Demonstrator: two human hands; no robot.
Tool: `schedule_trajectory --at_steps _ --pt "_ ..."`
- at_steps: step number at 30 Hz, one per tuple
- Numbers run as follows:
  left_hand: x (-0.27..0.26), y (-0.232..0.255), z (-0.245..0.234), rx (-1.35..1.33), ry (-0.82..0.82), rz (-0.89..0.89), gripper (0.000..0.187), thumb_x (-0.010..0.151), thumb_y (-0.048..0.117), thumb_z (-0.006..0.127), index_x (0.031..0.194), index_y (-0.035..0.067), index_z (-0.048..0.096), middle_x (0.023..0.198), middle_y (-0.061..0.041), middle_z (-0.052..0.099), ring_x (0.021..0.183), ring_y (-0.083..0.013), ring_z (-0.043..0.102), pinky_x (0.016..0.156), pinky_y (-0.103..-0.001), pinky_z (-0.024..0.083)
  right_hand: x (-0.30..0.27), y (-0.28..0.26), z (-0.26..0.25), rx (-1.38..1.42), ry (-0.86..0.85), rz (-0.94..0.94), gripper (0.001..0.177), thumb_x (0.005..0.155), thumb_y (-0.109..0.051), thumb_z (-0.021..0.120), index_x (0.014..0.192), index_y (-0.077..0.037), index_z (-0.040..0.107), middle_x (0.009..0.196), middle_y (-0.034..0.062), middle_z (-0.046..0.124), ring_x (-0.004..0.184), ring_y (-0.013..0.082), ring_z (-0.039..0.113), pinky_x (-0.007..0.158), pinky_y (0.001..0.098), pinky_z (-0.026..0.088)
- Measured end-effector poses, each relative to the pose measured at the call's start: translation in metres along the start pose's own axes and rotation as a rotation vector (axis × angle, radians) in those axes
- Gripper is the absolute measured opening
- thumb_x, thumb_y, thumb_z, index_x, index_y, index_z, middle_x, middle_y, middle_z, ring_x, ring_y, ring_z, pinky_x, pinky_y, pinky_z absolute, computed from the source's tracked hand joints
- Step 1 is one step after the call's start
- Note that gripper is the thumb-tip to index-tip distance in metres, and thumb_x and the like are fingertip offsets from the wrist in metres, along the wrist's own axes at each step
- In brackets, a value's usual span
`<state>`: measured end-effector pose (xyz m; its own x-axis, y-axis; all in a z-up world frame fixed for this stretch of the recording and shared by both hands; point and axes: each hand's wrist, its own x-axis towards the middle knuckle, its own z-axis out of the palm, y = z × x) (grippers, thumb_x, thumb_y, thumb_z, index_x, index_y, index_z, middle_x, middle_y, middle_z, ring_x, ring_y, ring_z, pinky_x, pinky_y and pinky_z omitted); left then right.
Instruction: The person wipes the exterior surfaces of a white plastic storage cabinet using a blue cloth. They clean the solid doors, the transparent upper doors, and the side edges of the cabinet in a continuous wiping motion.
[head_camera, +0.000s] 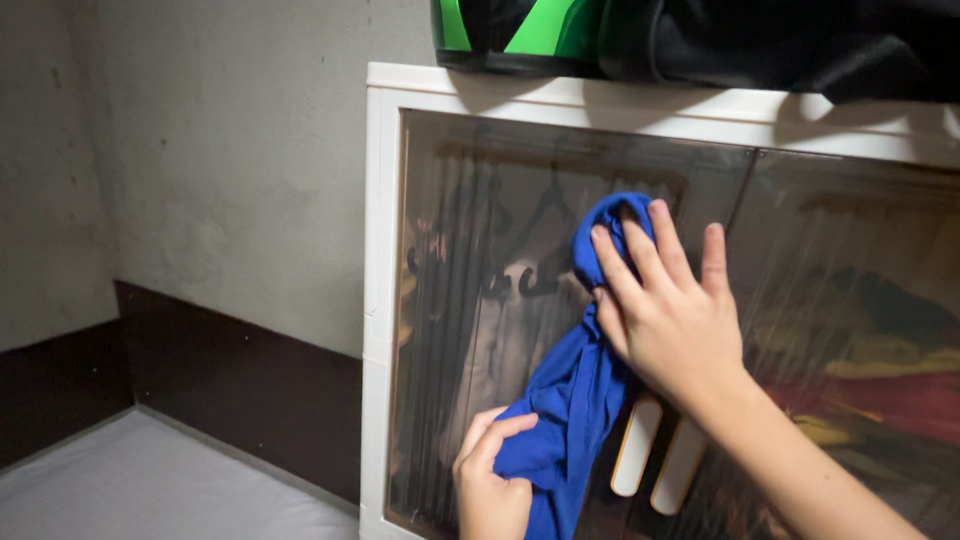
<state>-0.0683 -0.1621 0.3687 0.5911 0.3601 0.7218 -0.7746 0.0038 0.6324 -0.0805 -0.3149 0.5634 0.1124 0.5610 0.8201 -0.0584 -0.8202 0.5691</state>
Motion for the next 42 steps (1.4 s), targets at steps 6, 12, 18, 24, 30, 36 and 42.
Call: schedule_trajectory --at_steps 6,12,18,24,30,36,42 --pt "-0.024 -0.032 -0.017 0.111 0.012 0.022 0.062 0.048 -0.019 0.047 0.094 0.005 0.08 0.104 -0.012 0.075 0.103 -0.0271 0.077 0.091 -0.03 0.056 -0.027 -0.027 -0.006 0.039 -0.042 0.01 0.058 0.09 -0.037 0.064 0.144 -0.016 0.06 0.142 0.0173 0.061 0.146 0.0346 0.045 0.12 0.0613 0.021" --pt "-0.044 -0.045 -0.034 0.15 0.023 -0.017 0.063 0.047 -0.017 0.044 0.093 0.005 0.08 0.103 -0.013 0.074 0.103 -0.0281 0.077 0.092 -0.03 0.055 -0.057 -0.054 -0.011 0.096 -0.105 0.027 0.06 0.088 -0.037 0.065 0.143 -0.014 0.059 0.139 0.0186 0.061 0.144 0.0361 0.044 0.118 0.0604 0.024" --pt "-0.058 -0.041 -0.052 0.205 -0.003 -0.067 0.057 0.05 -0.017 0.046 0.094 0.002 0.077 0.105 -0.014 0.074 0.106 -0.0308 0.073 0.096 -0.033 0.052 -0.089 -0.073 -0.012 0.052 -0.274 -0.066 0.071 0.086 -0.042 0.064 0.145 -0.005 0.053 0.139 0.0221 0.06 0.144 0.0393 0.042 0.116 0.0545 0.026" --pt "-0.072 -0.05 -0.066 0.221 -0.088 -0.09 0.053 0.055 -0.017 0.047 0.094 0.002 0.077 0.105 -0.014 0.073 0.103 -0.0331 0.072 0.094 -0.034 0.053 -0.134 -0.097 -0.009 -0.056 -0.389 -0.214 0.075 0.088 -0.046 0.057 0.148 -0.001 0.047 0.143 0.0216 0.057 0.144 0.04 0.04 0.117 0.0495 0.023" --pt "-0.09 -0.068 -0.079 0.259 -0.203 -0.127 0.053 0.054 -0.019 0.046 0.093 0.001 0.076 0.104 -0.016 0.072 0.103 -0.0341 0.071 0.094 -0.035 0.053 -0.193 -0.122 -0.004 0.005 -0.53 -0.388 0.071 0.088 -0.033 0.049 0.146 0.007 0.043 0.146 0.0246 0.051 0.145 0.0403 0.036 0.118 0.0474 0.02" --pt "-0.12 -0.085 -0.09 0.262 -0.306 -0.133 0.046 0.058 -0.018 0.049 0.093 0.0 0.074 0.102 -0.017 0.071 0.1 -0.0355 0.07 0.092 -0.036 0.054 -0.244 -0.143 0.005 0.08 -0.636 -0.479 0.073 0.086 -0.027 0.048 0.149 0.008 0.039 0.152 0.0235 0.044 0.148 0.0381 0.03 0.119 0.0469 0.019" --pt "-0.146 -0.104 -0.097 0.265 -0.333 -0.182 0.047 0.056 -0.019 0.049 0.09 0.001 0.074 0.099 -0.016 0.071 0.097 -0.0358 0.07 0.089 -0.037 0.055 -0.277 -0.16 0.007 0.155 -0.689 -0.537 0.075 0.083 -0.027 0.051 0.15 0.005 0.039 0.157 0.0178 0.039 0.15 0.033 0.024 0.119 0.0468 0.019"
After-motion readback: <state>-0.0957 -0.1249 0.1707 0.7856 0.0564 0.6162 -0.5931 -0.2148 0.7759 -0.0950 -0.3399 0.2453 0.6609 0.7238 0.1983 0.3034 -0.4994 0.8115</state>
